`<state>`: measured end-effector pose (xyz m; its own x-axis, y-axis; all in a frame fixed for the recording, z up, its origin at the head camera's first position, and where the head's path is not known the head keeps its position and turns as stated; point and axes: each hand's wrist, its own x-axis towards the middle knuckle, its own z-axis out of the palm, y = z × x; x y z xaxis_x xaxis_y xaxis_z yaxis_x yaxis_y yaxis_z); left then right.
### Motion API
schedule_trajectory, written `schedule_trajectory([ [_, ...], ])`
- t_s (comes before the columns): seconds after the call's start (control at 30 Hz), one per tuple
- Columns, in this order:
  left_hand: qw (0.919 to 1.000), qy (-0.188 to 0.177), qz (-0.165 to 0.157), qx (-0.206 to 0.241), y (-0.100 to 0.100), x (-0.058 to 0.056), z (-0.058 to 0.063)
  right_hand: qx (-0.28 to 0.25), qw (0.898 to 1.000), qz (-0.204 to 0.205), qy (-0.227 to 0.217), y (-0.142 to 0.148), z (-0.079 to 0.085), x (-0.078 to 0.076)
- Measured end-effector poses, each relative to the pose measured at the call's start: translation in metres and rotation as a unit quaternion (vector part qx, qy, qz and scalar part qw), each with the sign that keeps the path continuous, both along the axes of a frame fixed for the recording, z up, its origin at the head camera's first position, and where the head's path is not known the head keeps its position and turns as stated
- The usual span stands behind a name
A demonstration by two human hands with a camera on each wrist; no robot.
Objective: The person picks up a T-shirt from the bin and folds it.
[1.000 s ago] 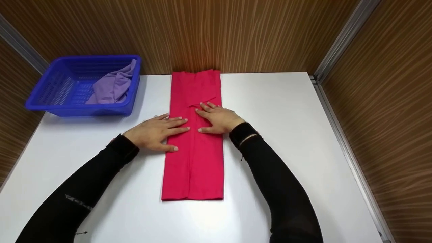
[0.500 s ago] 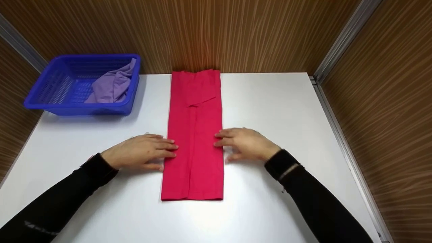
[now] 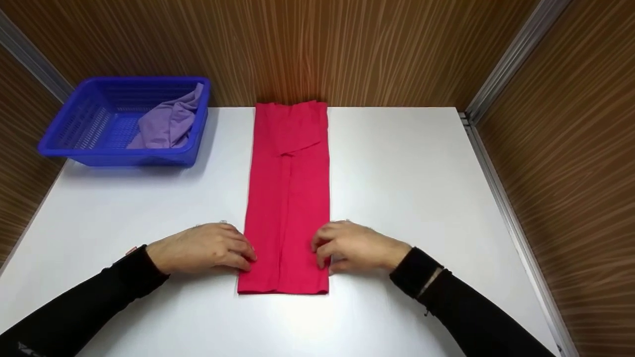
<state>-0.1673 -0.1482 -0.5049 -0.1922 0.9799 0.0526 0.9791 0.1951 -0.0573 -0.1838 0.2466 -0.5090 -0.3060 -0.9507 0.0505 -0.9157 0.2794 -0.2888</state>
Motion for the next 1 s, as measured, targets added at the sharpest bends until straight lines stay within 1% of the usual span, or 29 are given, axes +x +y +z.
schedule_trajectory([
  [0.07, 1.0000, -0.005, 0.000, 0.007, 0.001, 0.000, 0.000, -0.007, 1.000, 0.005, -0.001, -0.002, 0.001, 0.000],
  [0.13, 0.9993, -0.025, 0.005, 0.028, 0.000, -0.002, 0.002, -0.013, 1.000, -0.001, -0.022, -0.003, 0.004, -0.003],
  [0.2, 0.9959, -0.065, 0.017, 0.060, -0.001, -0.005, 0.007, -0.032, 0.998, -0.016, -0.060, -0.003, 0.011, -0.007],
  [0.23, 0.9924, -0.090, 0.024, 0.081, -0.001, -0.008, 0.010, -0.041, 0.995, -0.030, -0.088, -0.003, 0.016, -0.009],
  [0.3, 0.9822, -0.136, 0.038, 0.125, -0.003, -0.013, 0.019, -0.065, 0.986, -0.061, -0.142, -0.003, 0.026, -0.013],
  [0.37, 0.9692, -0.178, 0.056, 0.160, -0.004, -0.017, 0.028, -0.094, 0.974, -0.091, -0.186, -0.003, 0.036, -0.016],
  [0.43, 0.9564, -0.213, 0.071, 0.187, -0.005, -0.020, 0.035, -0.121, 0.963, -0.107, -0.216, -0.003, 0.046, -0.019],
  [0.5, 0.9436, -0.246, 0.083, 0.205, -0.006, -0.021, 0.041, -0.146, 0.954, -0.110, -0.236, -0.003, 0.053, -0.021],
  [0.6, 0.9216, -0.300, 0.104, 0.223, -0.004, -0.021, 0.046, -0.174, 0.944, -0.104, -0.259, -0.005, 0.059, -0.022],
  [0.63, 0.9142, -0.315, 0.112, 0.229, -0.002, -0.022, 0.047, -0.182, 0.941, -0.106, -0.265, -0.005, 0.060, -0.023],
  [0.7, 0.8968, -0.342, 0.133, 0.247, 0.000, -0.024, 0.047, -0.199, 0.934, -0.117, -0.274, -0.007, 0.061, -0.025],
  [0.77, 0.8772, -0.361, 0.160, 0.273, 0.003, -0.028, 0.046, -0.215, 0.927, -0.150, -0.269, -0.010, 0.059, -0.028],
  [0.83, 0.8548, -0.371, 0.195, 0.306, 0.005, -0.034, 0.044, -0.230, 0.916, -0.198, -0.263, -0.013, 0.057, -0.034],
  [0.9, 0.8290, -0.377, 0.232, 0.341, 0.008, -0.043, 0.042, -0.245, 0.900, -0.252, -0.257, -0.017, 0.053, -0.043],
  [1.0, 0.7960, -0.373, 0.291, 0.378, 0.014, -0.059, 0.039, -0.264, 0.875, -0.322, -0.248, -0.023, 0.049, -0.058],
])
